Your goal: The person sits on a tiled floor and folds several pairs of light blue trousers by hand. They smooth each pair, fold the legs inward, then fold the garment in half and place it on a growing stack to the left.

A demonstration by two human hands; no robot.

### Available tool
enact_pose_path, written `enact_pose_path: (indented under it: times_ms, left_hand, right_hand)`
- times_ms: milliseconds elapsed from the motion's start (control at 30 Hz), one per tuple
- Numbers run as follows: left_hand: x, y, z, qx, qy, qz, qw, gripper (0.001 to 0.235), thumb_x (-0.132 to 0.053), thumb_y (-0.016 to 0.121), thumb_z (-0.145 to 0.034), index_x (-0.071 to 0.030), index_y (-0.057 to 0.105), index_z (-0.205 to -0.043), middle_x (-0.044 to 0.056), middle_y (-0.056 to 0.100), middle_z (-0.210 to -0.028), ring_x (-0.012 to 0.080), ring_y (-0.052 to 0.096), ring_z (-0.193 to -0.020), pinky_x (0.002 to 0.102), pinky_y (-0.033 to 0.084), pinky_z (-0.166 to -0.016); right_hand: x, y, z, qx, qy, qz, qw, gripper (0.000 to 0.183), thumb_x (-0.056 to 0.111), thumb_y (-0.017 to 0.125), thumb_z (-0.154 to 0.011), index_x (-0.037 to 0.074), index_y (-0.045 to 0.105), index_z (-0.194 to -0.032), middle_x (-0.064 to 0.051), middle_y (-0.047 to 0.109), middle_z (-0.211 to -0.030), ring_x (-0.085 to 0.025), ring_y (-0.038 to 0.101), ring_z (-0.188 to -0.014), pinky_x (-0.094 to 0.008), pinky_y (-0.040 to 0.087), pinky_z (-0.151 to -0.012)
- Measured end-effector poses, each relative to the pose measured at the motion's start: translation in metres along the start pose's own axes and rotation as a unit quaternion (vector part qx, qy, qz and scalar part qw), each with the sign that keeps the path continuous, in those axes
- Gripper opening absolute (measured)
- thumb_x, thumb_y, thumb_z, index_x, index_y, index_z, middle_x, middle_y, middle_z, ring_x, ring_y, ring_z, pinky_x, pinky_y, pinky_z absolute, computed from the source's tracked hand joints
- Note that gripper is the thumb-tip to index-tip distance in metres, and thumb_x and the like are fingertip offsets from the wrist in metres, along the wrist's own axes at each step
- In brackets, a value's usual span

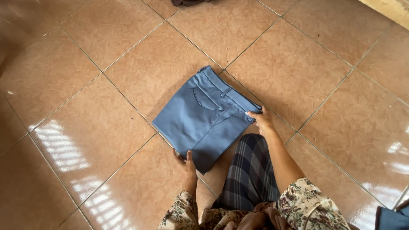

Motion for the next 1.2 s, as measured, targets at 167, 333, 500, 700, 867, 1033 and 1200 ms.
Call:
enact_pose_path:
  times_ms: [167,333,500,700,867,1033,1200]
  left_hand:
    - [-0.117,-0.039,0.052,-0.119,0.235,-0.111,0.958,0.069,-0.034,0.068,-0.09,-0.019,0.043,-0.153,0.022,0.04,-0.153,0.0411,0.036,-0.143,0.058,0.03,-0.116]
    - [-0.156,0.014,0.067,-0.076,0.385,-0.263,0.881,0.062,-0.038,0.065,-0.092,-0.021,0.048,-0.149,0.021,0.035,-0.161,0.0418,0.022,-0.153,0.062,0.006,-0.12]
    - [-0.161,0.067,0.073,-0.04,0.438,-0.277,0.855,0.058,-0.042,0.061,-0.095,-0.02,0.048,-0.147,0.021,0.038,-0.158,0.0437,0.025,-0.152,0.067,0.008,-0.119]
    - [-0.207,0.131,0.117,0.005,0.498,-0.222,0.839,0.057,-0.043,0.062,-0.094,-0.018,0.051,-0.144,0.024,0.042,-0.154,0.0465,0.028,-0.15,0.069,0.009,-0.118]
    - [-0.223,0.188,0.171,0.05,0.556,-0.208,0.803,0.056,-0.042,0.062,-0.095,-0.018,0.051,-0.144,0.022,0.043,-0.152,0.045,0.03,-0.149,0.068,0.011,-0.118]
    - [-0.223,0.219,0.2,0.082,0.593,-0.206,0.774,0.055,-0.042,0.062,-0.094,-0.017,0.052,-0.143,0.022,0.044,-0.15,0.0453,0.033,-0.147,0.068,0.013,-0.118]
    - [-0.218,0.254,0.25,0.11,0.617,-0.197,0.754,0.056,-0.044,0.065,-0.092,-0.016,0.057,-0.139,0.022,0.047,-0.148,0.0455,0.038,-0.144,0.068,0.013,-0.118]
  right_hand:
    - [-0.007,-0.011,-0.023,-0.093,-0.215,0.358,0.904,0.068,0.027,0.08,-0.085,0.017,0.053,-0.146,-0.024,0.059,-0.133,-0.042,0.058,-0.125,-0.054,0.053,-0.097]
    - [0.019,0.022,0.053,-0.144,-0.484,0.525,0.685,0.059,0.044,0.069,-0.093,0.024,0.056,-0.147,-0.018,0.052,-0.148,-0.04,0.053,-0.131,-0.056,0.045,-0.097]
    - [0.003,0.03,0.063,-0.045,-0.402,0.591,0.698,0.058,0.049,0.054,-0.101,0.024,0.048,-0.153,-0.015,0.039,-0.161,-0.036,0.028,-0.15,-0.06,0.025,-0.114]
    - [0.006,-0.049,0.038,-0.107,-0.351,0.592,0.717,0.06,0.053,0.051,-0.102,0.027,0.042,-0.155,-0.015,0.036,-0.16,-0.035,0.032,-0.148,-0.061,0.026,-0.113]
    - [-0.017,-0.145,0.038,-0.182,-0.276,0.596,0.732,0.061,0.056,0.05,-0.101,0.029,0.042,-0.155,-0.014,0.036,-0.16,-0.035,0.032,-0.148,-0.062,0.024,-0.113]
    - [-0.03,-0.197,0.055,-0.249,-0.255,0.581,0.731,0.061,0.056,0.055,-0.099,0.026,0.047,-0.152,-0.014,0.044,-0.153,-0.035,0.039,-0.144,-0.061,0.027,-0.111]
    - [-0.029,-0.255,0.085,-0.317,-0.249,0.57,0.715,0.061,0.054,0.059,-0.097,0.026,0.049,-0.151,-0.013,0.049,-0.15,-0.033,0.045,-0.14,-0.06,0.031,-0.109]
Point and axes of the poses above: each hand's wrist, its own z-axis away from the middle knuckle, its own y-axis out of the palm, x = y × z, the point moved 5 cm from there along -z, towards the middle knuckle
